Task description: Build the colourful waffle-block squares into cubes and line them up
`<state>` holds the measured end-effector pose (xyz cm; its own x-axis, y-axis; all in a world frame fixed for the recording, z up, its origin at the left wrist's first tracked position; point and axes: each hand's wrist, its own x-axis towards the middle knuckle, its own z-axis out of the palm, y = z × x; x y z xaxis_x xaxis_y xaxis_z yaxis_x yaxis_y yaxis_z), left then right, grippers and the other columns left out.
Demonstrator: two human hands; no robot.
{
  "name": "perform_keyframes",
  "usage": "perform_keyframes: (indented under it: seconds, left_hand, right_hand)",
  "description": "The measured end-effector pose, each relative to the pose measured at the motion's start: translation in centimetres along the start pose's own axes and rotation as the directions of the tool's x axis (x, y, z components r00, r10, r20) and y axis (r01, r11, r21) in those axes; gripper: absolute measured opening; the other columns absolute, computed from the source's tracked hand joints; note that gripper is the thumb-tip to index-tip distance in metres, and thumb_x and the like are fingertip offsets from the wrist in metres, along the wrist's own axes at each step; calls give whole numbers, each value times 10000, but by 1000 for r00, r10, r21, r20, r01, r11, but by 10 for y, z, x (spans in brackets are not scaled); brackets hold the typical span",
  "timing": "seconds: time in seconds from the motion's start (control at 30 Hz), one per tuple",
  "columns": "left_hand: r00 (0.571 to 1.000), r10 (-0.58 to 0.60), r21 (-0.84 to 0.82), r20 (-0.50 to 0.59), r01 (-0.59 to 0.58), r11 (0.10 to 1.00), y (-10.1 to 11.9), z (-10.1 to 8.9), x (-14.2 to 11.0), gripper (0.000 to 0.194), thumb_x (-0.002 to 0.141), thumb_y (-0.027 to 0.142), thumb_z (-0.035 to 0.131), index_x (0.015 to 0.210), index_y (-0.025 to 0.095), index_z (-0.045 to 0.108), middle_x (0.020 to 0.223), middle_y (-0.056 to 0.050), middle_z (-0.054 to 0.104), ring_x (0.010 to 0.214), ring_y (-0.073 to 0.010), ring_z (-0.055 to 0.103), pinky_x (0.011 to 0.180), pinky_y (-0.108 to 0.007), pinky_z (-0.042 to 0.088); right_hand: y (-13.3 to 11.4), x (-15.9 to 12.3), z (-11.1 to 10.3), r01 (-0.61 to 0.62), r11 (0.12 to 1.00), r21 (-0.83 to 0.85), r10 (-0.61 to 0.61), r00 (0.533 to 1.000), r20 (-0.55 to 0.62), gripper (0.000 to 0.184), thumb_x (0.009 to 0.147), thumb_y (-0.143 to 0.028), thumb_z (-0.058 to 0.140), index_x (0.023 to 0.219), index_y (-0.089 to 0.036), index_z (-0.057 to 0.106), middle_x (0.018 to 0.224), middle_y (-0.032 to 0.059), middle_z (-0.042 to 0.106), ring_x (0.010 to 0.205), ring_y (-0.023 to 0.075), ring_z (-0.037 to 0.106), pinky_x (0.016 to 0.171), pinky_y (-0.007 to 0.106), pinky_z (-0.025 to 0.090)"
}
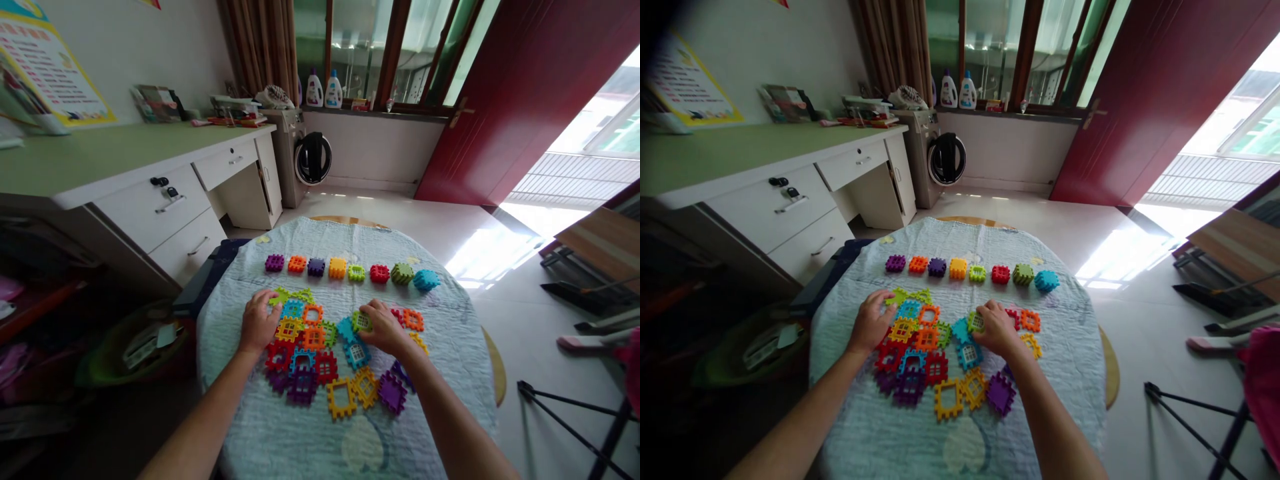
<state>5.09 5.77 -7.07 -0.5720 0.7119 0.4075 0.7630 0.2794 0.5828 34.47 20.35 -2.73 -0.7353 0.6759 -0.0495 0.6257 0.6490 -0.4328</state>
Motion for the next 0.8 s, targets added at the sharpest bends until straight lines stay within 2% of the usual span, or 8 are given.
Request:
perform_keyframes:
  seconds: [0.2, 0.37, 0.5, 0.67, 0.8]
  left_hand:
    - [992, -127, 103, 2, 126, 987, -8, 6, 11, 268, 802, 313, 456, 957, 177, 627, 991, -104, 654, 886, -236, 623, 895, -388, 493]
    - [992, -126, 123, -24, 128, 984, -10, 7, 12, 247, 802, 298, 452, 926, 180, 629, 990, -98, 650, 859, -228, 622, 870, -373, 492]
    - [990, -135, 89, -33, 137, 986, -10, 7, 10, 230, 789, 282, 455, 921, 193, 622, 964, -82, 660, 833, -220, 625, 850, -360, 496]
    - [990, -143, 85, -19, 144, 986, -10, 6, 11, 246, 789, 291, 446, 922, 187, 625, 961, -86, 657, 832, -224, 630, 840, -360, 495]
    - [989, -148, 75, -5, 148, 986, -11, 6, 10, 239, 794, 287, 446, 927, 191, 618, 962, -80, 655, 825, -217, 630, 822, -353, 495]
  right_hand:
    - [-1, 1, -1, -7, 1000, -11, 7, 999, 40, 381, 677, -274, 708, 1043, -184, 649, 1058, 82, 555, 978, 215, 512, 879, 322, 392]
    - [-5, 1, 2, -46, 997, -55, 47, 999, 15, 375, 667, -272, 687, 1025, -173, 640, 1022, 82, 557, 972, 224, 502, 860, 317, 378]
    - [-6, 6, -1, -25, 993, -116, 26, 1000, 9, 362, 630, -297, 699, 964, -174, 635, 975, 76, 557, 924, 226, 493, 823, 320, 369]
    - [10, 45, -33, -35, 987, -155, 12, 989, -147, 476, 637, -278, 682, 1094, -169, 602, 1057, 86, 538, 1007, 241, 471, 863, 333, 345]
    - [23, 94, -50, -38, 976, -212, 7, 989, -144, 490, 648, -275, 678, 1118, -164, 598, 1087, 95, 534, 1013, 247, 468, 852, 335, 348]
